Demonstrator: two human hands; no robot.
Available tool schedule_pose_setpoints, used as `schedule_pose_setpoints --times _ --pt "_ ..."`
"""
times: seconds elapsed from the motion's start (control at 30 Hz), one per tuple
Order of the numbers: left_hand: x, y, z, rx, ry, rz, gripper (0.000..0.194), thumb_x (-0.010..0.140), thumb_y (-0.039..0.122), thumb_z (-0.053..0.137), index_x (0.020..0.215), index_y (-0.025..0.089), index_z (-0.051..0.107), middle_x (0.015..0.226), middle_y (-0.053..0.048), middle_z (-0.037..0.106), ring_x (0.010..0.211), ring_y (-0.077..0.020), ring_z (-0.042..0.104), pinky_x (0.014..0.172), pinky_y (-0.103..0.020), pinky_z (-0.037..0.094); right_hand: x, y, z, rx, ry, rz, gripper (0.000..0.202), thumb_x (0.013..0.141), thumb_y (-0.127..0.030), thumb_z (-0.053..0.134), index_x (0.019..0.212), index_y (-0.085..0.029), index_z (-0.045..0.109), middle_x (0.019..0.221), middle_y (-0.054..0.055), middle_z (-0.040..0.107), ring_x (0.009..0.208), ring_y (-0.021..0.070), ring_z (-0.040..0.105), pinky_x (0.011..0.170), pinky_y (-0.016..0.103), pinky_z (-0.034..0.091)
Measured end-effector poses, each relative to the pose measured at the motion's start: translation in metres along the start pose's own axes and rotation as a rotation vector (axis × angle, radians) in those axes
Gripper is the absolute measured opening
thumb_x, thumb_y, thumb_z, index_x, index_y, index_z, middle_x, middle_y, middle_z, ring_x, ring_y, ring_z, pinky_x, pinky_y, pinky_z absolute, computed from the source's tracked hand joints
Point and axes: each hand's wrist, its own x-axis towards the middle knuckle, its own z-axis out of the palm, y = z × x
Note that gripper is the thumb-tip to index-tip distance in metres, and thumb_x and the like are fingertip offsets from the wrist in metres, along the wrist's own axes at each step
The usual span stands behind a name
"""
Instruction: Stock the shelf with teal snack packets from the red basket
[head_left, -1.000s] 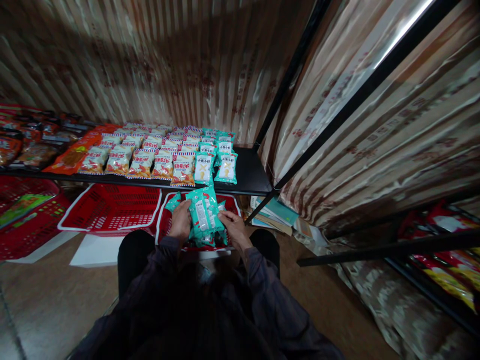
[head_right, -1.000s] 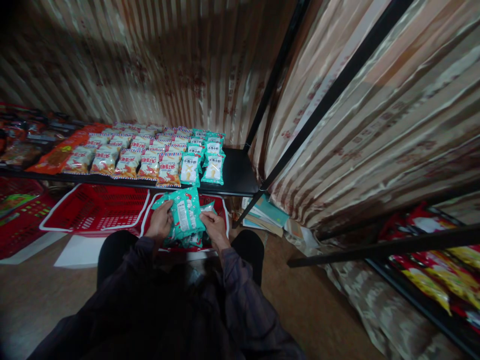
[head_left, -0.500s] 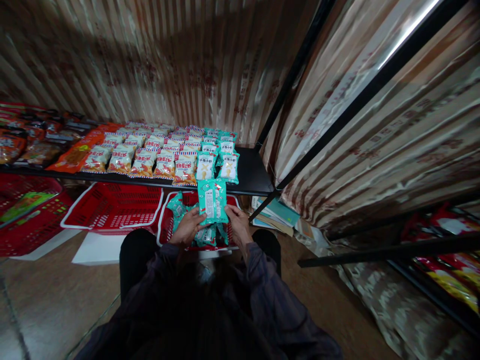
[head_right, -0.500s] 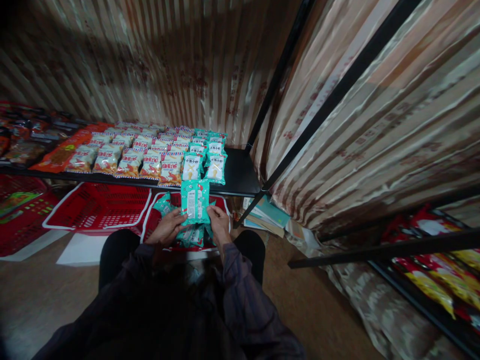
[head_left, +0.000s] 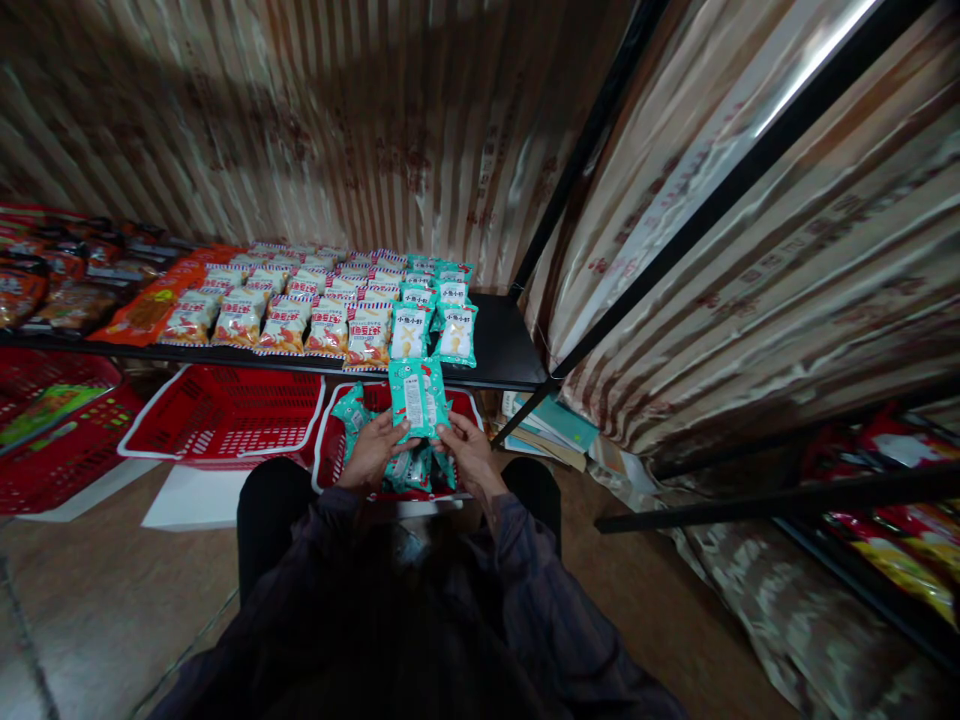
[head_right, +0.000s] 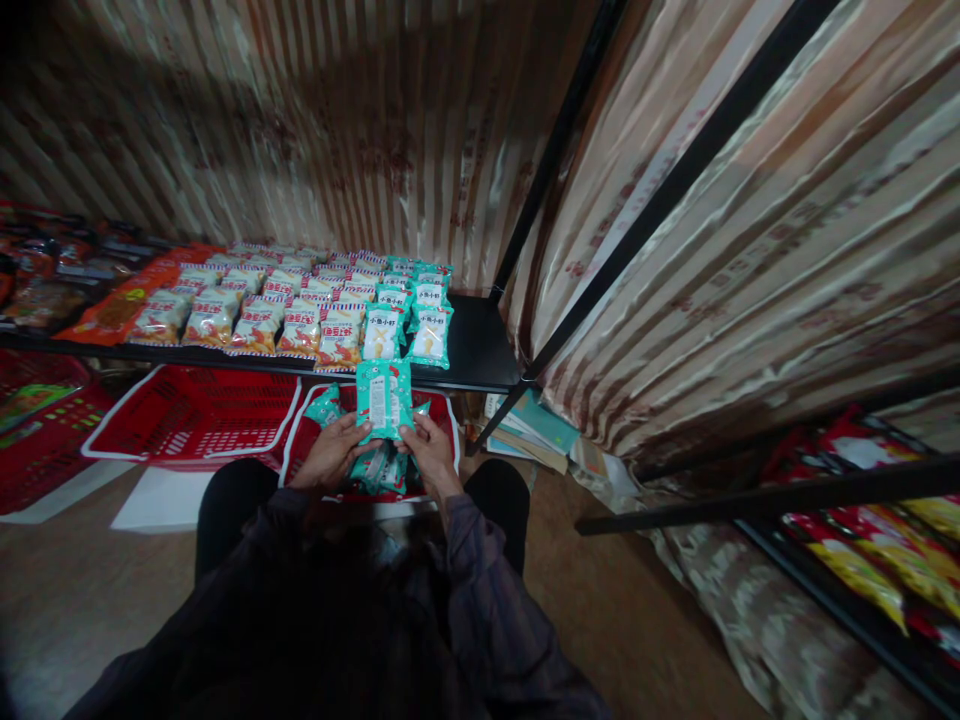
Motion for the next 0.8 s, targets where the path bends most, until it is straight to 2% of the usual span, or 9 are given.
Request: schedule_pose_setpoints --times 0.17,0.27,0.33,0.47,0.6,0.7,0.8 --pt "-0.005 0.001 0.003 -0.044 -0.054 0.010 0.052 0.053 0.019 0.083 0.101 0.015 0.062 0.106 -0.009 0.069 0.104 -0.0241 0.062 0.095 -0.039 0.047 0.000 0.002 -0.002 -0.046 -0.006 -0.030 0.057 0.054 -0.041 0.078 0.104 -0.019 0.064 0.074 0.001 0.068 0.055 0.0121 0.060 0.053 0.024 0.046" --pt "-0.005 0.000 0.003 -0.036 -0.060 -0.005 0.055 0.053 0.017 0.081 0.103 0.015 0.060 0.105 -0.009 0.069 0.102 -0.0243 0.063 0.095 -0.040 0.046 0.000 0.004 -0.006 -0.152 -0.011 -0.095 0.060 0.062 -0.041 0.072 0.116 -0.020 0.058 0.081 0.003 0.069 0.058 0.0133 0.060 0.057 0.027 0.048" --pt "-0.005 -0.001 0.003 -0.008 -0.042 -0.011 0.056 0.054 0.018 0.080 0.105 0.014 0.059 0.103 -0.010 0.070 0.101 -0.0248 0.064 0.094 -0.041 0.047 -0.001 0.004 -0.008 -0.338 0.013 -0.203 0.062 0.068 -0.038 0.067 0.125 -0.020 0.052 0.093 0.006 0.068 0.065 0.0152 0.061 0.064 0.031 0.051" --pt "-0.004 -0.004 0.003 0.018 -0.034 0.003 0.061 0.053 0.017 0.079 0.109 0.015 0.058 0.103 -0.010 0.070 0.100 -0.0257 0.064 0.093 -0.042 0.047 -0.006 -0.001 -0.009 -0.762 0.090 -0.507 0.061 0.076 -0.027 0.060 0.135 -0.021 0.044 0.121 0.012 0.057 0.096 0.0218 0.059 0.088 0.040 0.047" --pt "-0.004 -0.010 0.002 0.024 -0.050 0.015 0.061 0.055 0.018 0.076 0.113 0.015 0.055 0.105 -0.010 0.069 0.101 -0.0255 0.063 0.092 -0.042 0.048 -0.014 -0.007 -0.004 -1.018 0.088 -0.719 0.047 0.082 -0.021 0.052 0.130 -0.020 0.052 0.125 0.013 0.054 0.115 0.0256 0.048 0.100 0.043 0.040" --pt "-0.003 -0.017 0.002 0.043 -0.045 0.036 0.064 0.057 0.018 0.074 0.116 0.016 0.052 0.109 -0.011 0.068 0.100 -0.0248 0.063 0.091 -0.041 0.049 -0.018 -0.007 0.000 -1.117 0.048 -0.793 0.043 0.085 -0.016 0.046 0.127 -0.021 0.055 0.128 0.011 0.054 0.119 0.0246 0.046 0.102 0.043 0.039" --pt "-0.002 -0.025 0.005 0.051 -0.042 0.080 0.068 0.058 0.016 0.073 0.121 0.017 0.050 0.113 -0.011 0.066 0.103 -0.0246 0.062 0.090 -0.040 0.049 -0.020 -0.003 0.000 -1.133 0.004 -0.795 0.048 0.085 -0.011 0.040 0.131 -0.021 0.051 0.133 0.010 0.052 0.122 0.0229 0.045 0.104 0.042 0.038"
